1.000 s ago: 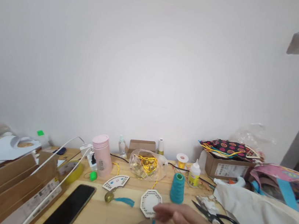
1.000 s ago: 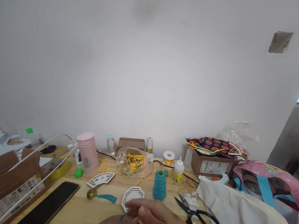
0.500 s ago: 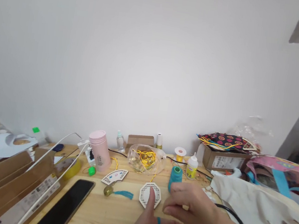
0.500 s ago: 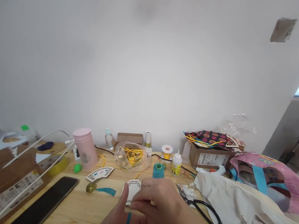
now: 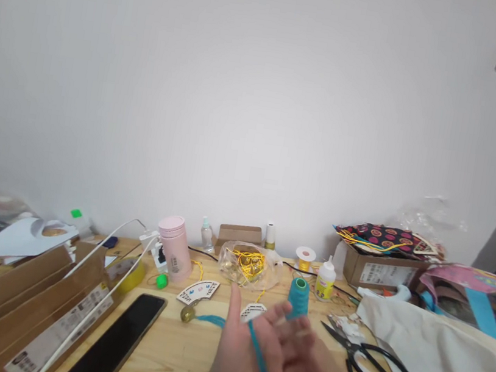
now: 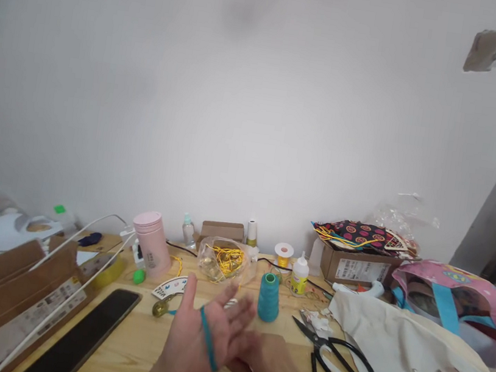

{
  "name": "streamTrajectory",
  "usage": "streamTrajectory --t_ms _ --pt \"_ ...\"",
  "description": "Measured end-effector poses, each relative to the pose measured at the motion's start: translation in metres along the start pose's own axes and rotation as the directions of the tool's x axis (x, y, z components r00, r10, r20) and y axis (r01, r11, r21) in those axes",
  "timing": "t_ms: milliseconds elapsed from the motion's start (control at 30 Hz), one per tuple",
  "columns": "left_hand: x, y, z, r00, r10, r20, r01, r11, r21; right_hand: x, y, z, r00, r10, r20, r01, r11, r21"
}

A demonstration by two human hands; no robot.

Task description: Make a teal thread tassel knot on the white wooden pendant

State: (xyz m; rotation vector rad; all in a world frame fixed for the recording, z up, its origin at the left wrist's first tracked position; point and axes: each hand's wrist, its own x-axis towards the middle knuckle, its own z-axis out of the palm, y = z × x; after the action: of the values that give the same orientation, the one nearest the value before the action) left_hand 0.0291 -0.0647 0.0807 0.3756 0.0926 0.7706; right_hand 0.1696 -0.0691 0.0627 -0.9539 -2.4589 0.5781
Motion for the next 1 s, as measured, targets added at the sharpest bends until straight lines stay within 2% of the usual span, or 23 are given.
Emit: streamTrajectory --t_ms 67,133,200,300,433,533,700,833,900,1000 --pt "0.005 0.011 -0.007 0.989 0.149 -0.015 -0.15 0.987 -0.062 -0.006 -0.004 0.004 0.998 -0.001 -0.056 -0.004 0.997 -0.075" --pt "0.009 0.019 -0.014 0.967 0.252 -0.032 -0.253 0.964 -0.08 -0.009 -0.006 0.007 0.997 -0.001 -0.073 -0.013 0.982 -0.19" --pt "0.01 0.022 -0.022 0.953 0.299 -0.047 -0.302 0.95 -0.076 -0.012 -0.008 0.006 0.999 -0.007 -0.047 -0.008 0.949 -0.315" --pt "0.011 0.022 -0.032 0.948 0.309 -0.072 -0.313 0.949 -0.047 -0.013 -0.013 0.002 1.0 -0.025 -0.016 0.015 0.894 -0.448" --pt "0.014 0.016 -0.044 0.957 0.261 -0.127 -0.268 0.963 -0.041 -0.008 -0.023 -0.01 0.997 -0.073 -0.019 0.054 0.87 -0.49" --pt "0.015 0.006 -0.043 0.958 0.222 -0.185 -0.233 0.971 -0.045 0.002 -0.025 -0.021 0.991 -0.126 -0.039 0.095 0.889 -0.448" --pt "0.013 -0.018 -0.02 0.954 0.042 -0.297 -0.03 0.999 0.044 0.024 -0.015 -0.045 0.985 -0.171 -0.02 0.154 0.929 -0.337" --pt "0.009 -0.029 -0.005 0.901 -0.123 -0.416 0.179 0.979 0.098 0.037 -0.009 -0.056 0.987 -0.162 -0.02 0.155 0.971 -0.181" --pt "0.007 -0.031 -0.002 0.913 -0.183 -0.364 0.237 0.965 0.111 0.04 -0.005 -0.054 0.99 -0.139 -0.026 0.135 0.984 -0.112" --pt "0.001 -0.029 0.004 0.957 -0.239 -0.165 0.265 0.952 0.156 0.038 0.004 -0.04 0.996 -0.093 -0.01 0.092 0.994 -0.058"
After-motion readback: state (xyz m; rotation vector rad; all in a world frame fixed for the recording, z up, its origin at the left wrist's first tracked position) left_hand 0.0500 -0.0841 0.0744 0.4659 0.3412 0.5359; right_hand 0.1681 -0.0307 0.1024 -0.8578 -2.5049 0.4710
